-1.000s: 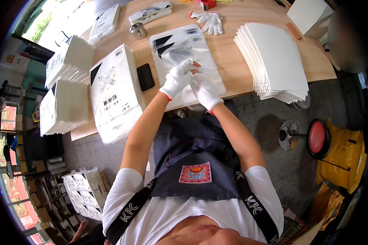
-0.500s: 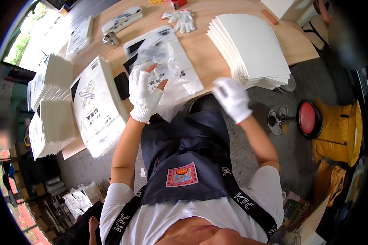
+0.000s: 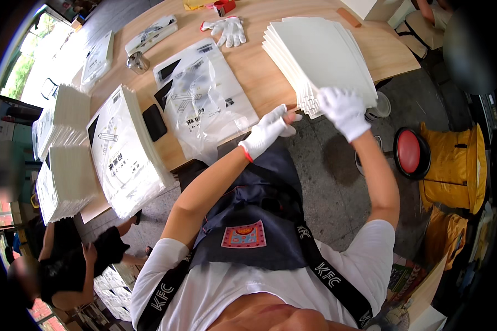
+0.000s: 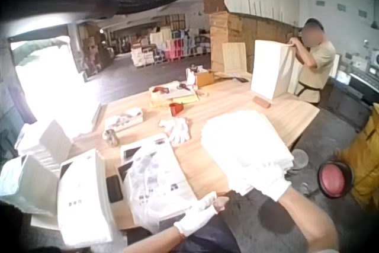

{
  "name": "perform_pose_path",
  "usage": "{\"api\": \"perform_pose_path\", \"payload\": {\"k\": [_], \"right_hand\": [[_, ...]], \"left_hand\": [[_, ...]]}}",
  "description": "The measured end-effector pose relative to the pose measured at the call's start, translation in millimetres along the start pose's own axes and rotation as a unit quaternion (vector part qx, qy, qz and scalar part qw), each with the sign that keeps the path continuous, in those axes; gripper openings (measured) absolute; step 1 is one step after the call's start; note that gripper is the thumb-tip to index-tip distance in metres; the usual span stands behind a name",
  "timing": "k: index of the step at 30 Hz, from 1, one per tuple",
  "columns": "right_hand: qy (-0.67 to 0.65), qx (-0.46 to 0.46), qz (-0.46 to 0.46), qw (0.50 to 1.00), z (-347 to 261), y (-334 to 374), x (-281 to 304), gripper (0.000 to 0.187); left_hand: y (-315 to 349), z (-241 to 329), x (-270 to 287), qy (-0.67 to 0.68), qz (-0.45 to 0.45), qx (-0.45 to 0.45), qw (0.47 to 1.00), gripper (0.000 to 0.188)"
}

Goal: The person repeatedly picks up stacks of white paper, places them into clear plastic packaging, and seals the packages. The person stacks the finished packages on the table.

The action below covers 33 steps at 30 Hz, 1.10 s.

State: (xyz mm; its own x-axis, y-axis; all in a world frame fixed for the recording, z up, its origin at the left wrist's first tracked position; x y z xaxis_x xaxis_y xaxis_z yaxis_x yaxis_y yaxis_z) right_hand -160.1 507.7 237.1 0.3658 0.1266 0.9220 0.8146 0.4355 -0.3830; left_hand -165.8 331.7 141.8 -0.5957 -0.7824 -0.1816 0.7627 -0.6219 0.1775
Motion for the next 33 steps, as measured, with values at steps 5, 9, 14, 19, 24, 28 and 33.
{"api": "perform_pose_path", "payload": {"k": [5, 9, 14, 19, 24, 28, 33], "right_hand": [[-0.343, -0.117, -0.105, 0.926, -113, 22, 25, 0.028], [-0.557, -0.329, 0.123, 0.752, -11, 80, -25, 0.036], [-0.799, -0.319, 0.121, 0.495, -43, 88, -91, 0.052], [-0.613, -0.41, 0.121, 0.665, -100, 69, -66, 0.032], [-0.459, -0.188, -0.036, 0.868, -114, 66, -8, 0.021], [-0.232, 0.034, -0.082, 0.969, -139, 88, -21, 0.019], [-0.219, 0.003, -0.192, 0.957, -160, 63, -76, 0.022]], "left_hand": [[-3, -24, 18, 0.071, 0.093, 0.113, 0.987, 0.042], [36, -9, 61, -0.111, 0.039, 0.171, 0.978, 0.036], [55, 31, 11, -0.572, 0.096, -0.011, 0.814, 0.071], [110, 27, -35, -0.595, 0.062, -0.156, 0.786, 0.089], [188, 59, 65, -0.604, 0.431, -0.236, 0.627, 0.076], [168, 51, 137, -0.608, 0.432, -0.099, 0.659, 0.048], [154, 57, 137, -0.438, 0.294, -0.005, 0.849, 0.039]]}}
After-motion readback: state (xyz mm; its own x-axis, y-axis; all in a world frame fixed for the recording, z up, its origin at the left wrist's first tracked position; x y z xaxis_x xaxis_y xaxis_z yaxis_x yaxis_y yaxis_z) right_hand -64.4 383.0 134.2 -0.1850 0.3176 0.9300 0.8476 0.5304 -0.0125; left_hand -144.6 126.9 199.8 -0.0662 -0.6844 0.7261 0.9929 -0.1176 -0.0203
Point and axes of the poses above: each hand's wrist, its own y-axis away from the middle knuckle, its own x-axis out of the back of the hand, z = x × y, the point moved 7 cm from there along -y, towards the middle knuckle, and after that the axes turned 13 degrees about -y, right-handed, at the moved point
